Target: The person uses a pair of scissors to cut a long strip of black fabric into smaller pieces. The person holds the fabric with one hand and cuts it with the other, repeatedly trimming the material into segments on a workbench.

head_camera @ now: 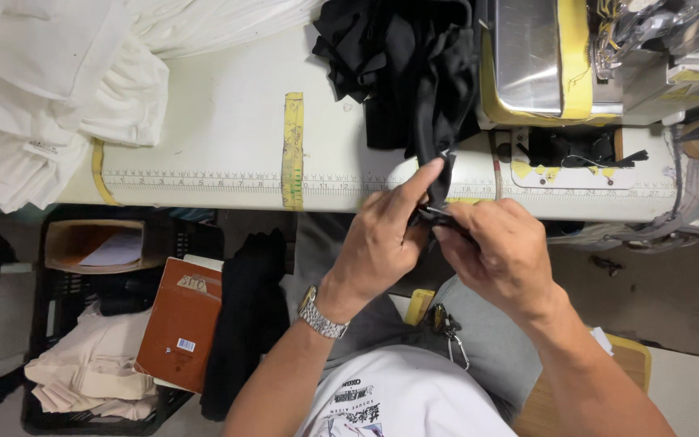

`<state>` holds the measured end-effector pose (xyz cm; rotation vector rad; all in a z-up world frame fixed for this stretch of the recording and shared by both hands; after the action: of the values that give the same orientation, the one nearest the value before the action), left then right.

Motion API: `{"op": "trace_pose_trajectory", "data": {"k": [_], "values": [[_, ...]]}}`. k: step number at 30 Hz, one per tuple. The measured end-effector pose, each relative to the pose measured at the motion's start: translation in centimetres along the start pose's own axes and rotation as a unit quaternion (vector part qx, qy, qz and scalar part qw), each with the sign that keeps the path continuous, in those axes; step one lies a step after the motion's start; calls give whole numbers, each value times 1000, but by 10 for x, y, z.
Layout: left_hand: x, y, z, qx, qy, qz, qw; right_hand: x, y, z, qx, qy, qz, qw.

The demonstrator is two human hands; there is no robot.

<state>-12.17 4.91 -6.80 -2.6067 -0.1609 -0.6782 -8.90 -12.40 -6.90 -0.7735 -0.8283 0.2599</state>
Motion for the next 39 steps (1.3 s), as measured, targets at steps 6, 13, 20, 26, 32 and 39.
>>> {"op": "trace_pose_trajectory", "data": {"k": [6, 13, 20, 26, 32, 39], "values": [[-21, 9, 37, 8, 21, -85, 996, -8, -26, -21, 2, 82, 12, 997], [-46, -19, 5, 67, 57, -119, 989, 8, 2, -15, -77, 62, 91, 991], [-76, -26, 8, -19, 2, -72, 997, -2, 35, 8, 4, 17, 83, 996], [-90, -44, 9, -83, -45, -80, 992, -8, 18, 12, 2, 50, 116, 992], [-94, -41, 1, -105, -64, -63, 990, -2, 30, 33, 18, 10, 120, 993], [-80, -33, 8, -121, -151, -50, 980, -7, 39, 35, 77, -14, 78, 994]]}}
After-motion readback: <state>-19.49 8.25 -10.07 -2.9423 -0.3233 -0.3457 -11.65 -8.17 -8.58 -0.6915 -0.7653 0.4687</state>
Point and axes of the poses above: each hand's wrist, its own x-axis towards the middle knuckle, its own y-axis out of the palm, z = x × y, the point moved 2 cm from there along x, towards the middle knuckle, and after that the axes turned 1 degree about y, right-handed, at the moved point
